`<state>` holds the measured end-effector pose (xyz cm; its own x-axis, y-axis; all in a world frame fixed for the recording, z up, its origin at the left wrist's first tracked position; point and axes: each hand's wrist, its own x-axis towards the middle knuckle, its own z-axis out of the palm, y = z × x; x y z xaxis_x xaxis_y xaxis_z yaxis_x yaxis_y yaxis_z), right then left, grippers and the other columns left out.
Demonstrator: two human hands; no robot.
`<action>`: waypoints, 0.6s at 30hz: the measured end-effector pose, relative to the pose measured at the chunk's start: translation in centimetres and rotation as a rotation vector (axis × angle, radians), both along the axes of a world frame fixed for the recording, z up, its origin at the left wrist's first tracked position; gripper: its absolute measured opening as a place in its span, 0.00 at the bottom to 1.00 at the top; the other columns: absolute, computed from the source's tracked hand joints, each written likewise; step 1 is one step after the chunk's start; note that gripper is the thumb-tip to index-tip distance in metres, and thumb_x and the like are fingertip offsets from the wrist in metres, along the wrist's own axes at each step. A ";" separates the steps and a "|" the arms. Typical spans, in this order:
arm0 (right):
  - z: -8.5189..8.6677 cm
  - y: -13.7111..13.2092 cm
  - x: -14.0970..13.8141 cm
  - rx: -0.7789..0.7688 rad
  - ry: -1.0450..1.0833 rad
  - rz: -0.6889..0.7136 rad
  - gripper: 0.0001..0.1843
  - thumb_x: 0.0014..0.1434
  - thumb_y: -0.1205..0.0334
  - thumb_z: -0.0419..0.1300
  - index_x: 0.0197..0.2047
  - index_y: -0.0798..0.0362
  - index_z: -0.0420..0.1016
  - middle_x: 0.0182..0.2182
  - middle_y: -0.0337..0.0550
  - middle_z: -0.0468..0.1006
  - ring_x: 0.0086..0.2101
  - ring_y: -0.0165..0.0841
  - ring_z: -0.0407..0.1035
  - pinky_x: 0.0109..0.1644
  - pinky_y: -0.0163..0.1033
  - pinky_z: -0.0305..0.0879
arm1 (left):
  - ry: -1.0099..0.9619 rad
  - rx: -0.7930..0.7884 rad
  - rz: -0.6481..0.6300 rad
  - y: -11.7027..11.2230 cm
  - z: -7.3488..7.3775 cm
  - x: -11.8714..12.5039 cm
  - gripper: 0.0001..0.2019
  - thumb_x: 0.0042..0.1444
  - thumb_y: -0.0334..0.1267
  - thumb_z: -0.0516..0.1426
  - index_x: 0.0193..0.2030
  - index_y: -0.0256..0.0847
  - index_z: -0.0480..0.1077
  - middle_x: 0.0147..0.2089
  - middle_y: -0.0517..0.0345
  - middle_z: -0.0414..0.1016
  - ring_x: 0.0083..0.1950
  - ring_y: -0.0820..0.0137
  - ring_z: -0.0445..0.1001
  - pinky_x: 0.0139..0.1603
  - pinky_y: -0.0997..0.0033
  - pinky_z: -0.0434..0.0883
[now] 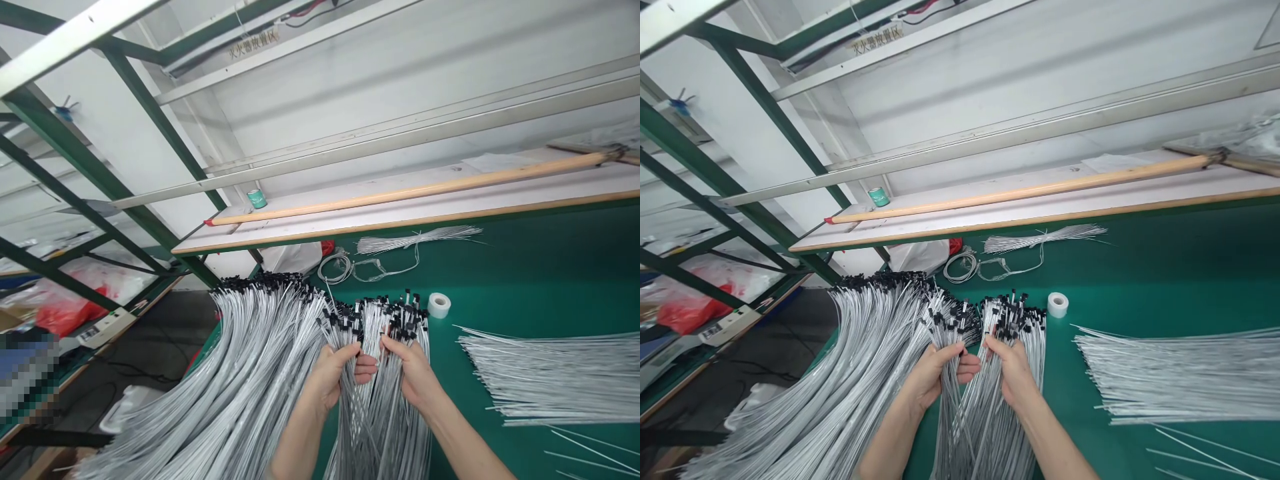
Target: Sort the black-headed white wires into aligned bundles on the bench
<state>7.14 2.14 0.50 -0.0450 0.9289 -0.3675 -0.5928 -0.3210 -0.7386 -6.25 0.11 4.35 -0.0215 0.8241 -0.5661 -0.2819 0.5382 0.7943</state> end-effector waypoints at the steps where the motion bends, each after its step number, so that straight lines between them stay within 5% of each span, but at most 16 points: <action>1: -0.1 -0.1 0.2 0.000 0.032 0.012 0.17 0.35 0.56 0.69 0.26 0.55 0.69 0.19 0.37 0.71 0.22 0.30 0.64 0.29 0.36 0.62 | 0.008 0.010 0.007 0.0 0.0 -0.1 0.11 0.45 0.39 0.62 0.28 0.31 0.71 0.29 0.44 0.77 0.30 0.65 0.76 0.30 0.68 0.73; 6: 0.1 -0.4 0.6 0.081 0.021 0.154 0.19 0.41 0.56 0.68 0.34 0.54 0.68 0.15 0.31 0.66 0.16 0.26 0.58 0.22 0.34 0.57 | 0.033 0.066 0.011 -0.3 0.4 -0.3 0.13 0.41 0.42 0.64 0.29 0.32 0.73 0.35 0.46 0.76 0.40 0.63 0.73 0.32 0.69 0.72; 10: 1.4 -0.7 -0.1 0.079 -0.124 0.212 0.30 0.31 0.66 0.71 0.40 0.52 0.66 0.20 0.32 0.71 0.18 0.27 0.60 0.21 0.34 0.56 | -0.018 0.119 -0.036 -0.2 0.4 0.5 0.15 0.41 0.43 0.64 0.30 0.31 0.74 0.32 0.48 0.76 0.30 0.68 0.73 0.28 0.70 0.69; 18: 1.9 -1.2 -1.3 0.023 -0.148 0.193 0.22 0.33 0.66 0.67 0.34 0.53 0.65 0.16 0.30 0.69 0.14 0.24 0.55 0.19 0.34 0.57 | 0.004 0.081 0.074 -0.1 -0.6 0.9 0.17 0.38 0.43 0.65 0.31 0.32 0.71 0.22 0.55 0.72 0.20 0.70 0.70 0.23 0.70 0.67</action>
<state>5.87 0.90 2.37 -0.1695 0.9167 -0.3619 -0.4069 -0.3996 -0.8214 -5.33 0.01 3.79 -0.0865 0.8632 -0.4973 -0.3152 0.4498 0.8356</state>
